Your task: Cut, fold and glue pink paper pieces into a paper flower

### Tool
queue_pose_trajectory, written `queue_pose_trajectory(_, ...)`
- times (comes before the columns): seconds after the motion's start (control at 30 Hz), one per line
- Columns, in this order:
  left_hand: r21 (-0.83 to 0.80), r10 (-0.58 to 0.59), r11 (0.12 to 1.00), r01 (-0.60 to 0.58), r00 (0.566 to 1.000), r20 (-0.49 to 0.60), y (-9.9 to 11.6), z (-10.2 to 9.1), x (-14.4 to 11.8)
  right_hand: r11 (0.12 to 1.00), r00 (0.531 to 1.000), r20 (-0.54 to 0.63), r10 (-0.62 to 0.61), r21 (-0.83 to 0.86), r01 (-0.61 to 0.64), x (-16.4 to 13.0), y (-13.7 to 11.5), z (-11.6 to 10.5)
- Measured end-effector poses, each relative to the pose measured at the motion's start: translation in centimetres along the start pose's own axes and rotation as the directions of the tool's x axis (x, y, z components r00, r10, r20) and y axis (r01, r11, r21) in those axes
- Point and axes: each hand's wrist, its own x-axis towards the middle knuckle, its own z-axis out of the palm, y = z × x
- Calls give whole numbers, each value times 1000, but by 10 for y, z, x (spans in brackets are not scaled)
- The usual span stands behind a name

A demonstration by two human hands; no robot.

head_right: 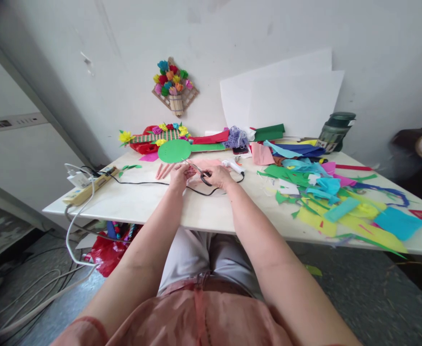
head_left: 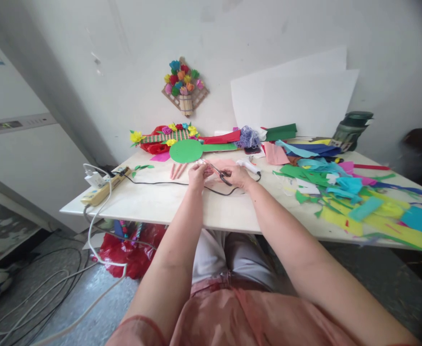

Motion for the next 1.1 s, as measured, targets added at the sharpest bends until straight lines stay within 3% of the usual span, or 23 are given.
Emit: queue_pose_trajectory(1.1, -31, 0, 1000, 1, 1000, 13, -1, -1, 1, 991, 997, -75, 9, -131, -19, 2, -5, 3)
